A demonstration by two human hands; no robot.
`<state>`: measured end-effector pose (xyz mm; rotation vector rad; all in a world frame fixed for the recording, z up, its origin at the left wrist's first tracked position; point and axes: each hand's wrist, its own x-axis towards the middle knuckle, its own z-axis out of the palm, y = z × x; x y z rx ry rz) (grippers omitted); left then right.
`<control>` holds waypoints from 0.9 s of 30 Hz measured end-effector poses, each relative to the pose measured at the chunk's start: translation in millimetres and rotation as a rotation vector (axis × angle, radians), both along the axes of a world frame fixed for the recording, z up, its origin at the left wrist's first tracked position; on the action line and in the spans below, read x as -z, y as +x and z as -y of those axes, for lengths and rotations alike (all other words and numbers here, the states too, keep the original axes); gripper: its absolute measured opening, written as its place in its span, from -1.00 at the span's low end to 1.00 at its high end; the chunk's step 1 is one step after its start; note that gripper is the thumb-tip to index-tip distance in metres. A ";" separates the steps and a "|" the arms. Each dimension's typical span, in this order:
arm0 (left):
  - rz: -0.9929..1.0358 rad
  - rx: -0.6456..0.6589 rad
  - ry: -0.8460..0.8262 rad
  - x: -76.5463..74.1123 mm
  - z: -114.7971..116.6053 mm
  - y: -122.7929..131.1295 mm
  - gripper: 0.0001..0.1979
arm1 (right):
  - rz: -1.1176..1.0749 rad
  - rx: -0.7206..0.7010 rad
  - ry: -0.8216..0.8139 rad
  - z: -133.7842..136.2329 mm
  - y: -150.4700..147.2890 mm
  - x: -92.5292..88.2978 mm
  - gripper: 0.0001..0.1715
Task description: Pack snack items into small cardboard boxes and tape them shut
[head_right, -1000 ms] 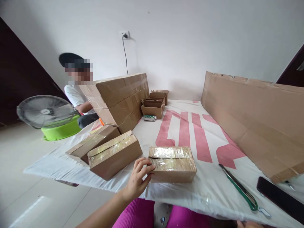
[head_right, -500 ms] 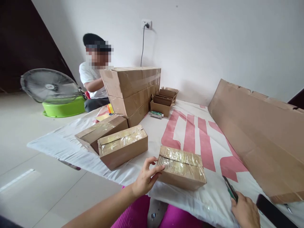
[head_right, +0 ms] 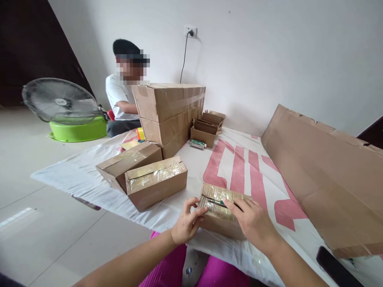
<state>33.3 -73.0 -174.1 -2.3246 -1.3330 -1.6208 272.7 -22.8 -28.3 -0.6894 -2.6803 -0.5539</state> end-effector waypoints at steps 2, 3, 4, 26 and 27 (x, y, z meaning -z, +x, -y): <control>-0.008 -0.002 0.008 0.9 -0.1 -1.1 -0.60 | 0.052 -0.045 0.036 -6.3 -18.7 -3.7 -0.39; -0.013 -0.004 0.009 1.1 0.1 -1.7 -0.60 | 0.074 -0.053 0.053 -9.4 -24.8 -4.9 -0.37; -0.019 -0.007 0.007 1.2 0.5 -2.4 -0.60 | 0.096 -0.056 0.070 -12.2 -28.9 -5.9 -0.37; -0.106 -0.098 -0.031 -9.8 7.2 -2.3 -0.60 | 0.073 0.350 -0.072 7.6 143.8 8.7 -0.42; -0.104 -0.100 -0.040 -11.7 8.1 -2.1 -0.59 | 0.022 0.390 -0.090 8.4 148.5 14.1 -0.45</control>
